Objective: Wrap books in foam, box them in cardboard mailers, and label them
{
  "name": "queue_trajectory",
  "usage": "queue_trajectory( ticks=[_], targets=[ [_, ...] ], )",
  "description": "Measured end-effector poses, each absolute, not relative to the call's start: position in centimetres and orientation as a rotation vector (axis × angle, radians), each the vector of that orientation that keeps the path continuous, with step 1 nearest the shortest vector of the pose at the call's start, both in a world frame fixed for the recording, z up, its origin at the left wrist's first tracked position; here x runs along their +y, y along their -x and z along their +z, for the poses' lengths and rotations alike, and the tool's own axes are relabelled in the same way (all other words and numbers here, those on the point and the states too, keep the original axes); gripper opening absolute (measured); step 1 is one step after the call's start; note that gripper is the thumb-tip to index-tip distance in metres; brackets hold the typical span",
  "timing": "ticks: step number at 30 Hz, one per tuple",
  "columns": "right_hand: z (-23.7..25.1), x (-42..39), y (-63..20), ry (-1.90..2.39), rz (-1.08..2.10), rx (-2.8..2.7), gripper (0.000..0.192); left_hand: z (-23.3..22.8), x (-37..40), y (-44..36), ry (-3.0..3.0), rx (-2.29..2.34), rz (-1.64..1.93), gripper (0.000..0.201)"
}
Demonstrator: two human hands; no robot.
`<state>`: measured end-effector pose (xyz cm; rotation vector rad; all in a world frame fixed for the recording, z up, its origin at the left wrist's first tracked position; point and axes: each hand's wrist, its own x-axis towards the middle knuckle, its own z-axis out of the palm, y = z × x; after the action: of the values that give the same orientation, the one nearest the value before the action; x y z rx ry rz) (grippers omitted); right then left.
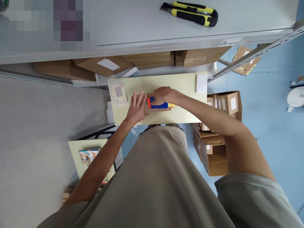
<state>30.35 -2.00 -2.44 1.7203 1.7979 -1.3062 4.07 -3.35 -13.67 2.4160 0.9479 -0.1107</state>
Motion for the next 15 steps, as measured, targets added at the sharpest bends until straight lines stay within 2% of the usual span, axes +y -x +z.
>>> queue_trajectory(
  ticks=[3, 6, 11, 15],
  targets=[
    [-2.4, -2.0, -30.8, -1.696, -1.263, 1.838, 0.061, -13.3, -3.1, -4.5, -2.395, 0.962, -0.16, 0.113],
    [-2.3, -2.4, -32.7, -1.673, -1.322, 1.832, 0.064, -12.9, -3.0, -4.8, -2.384, 0.958, -0.19, 0.119],
    [-1.7, -4.2, -39.8, -1.63, -1.398, 1.67, 0.065, -12.7, -3.2, -4.8, -2.402, 0.937, -0.193, 0.127],
    [0.0, -5.8, -45.6, -1.632, -1.356, 1.481, 0.075, -12.8, -3.1, -4.8, -2.391, 0.942, -0.161, 0.135]
  ],
)
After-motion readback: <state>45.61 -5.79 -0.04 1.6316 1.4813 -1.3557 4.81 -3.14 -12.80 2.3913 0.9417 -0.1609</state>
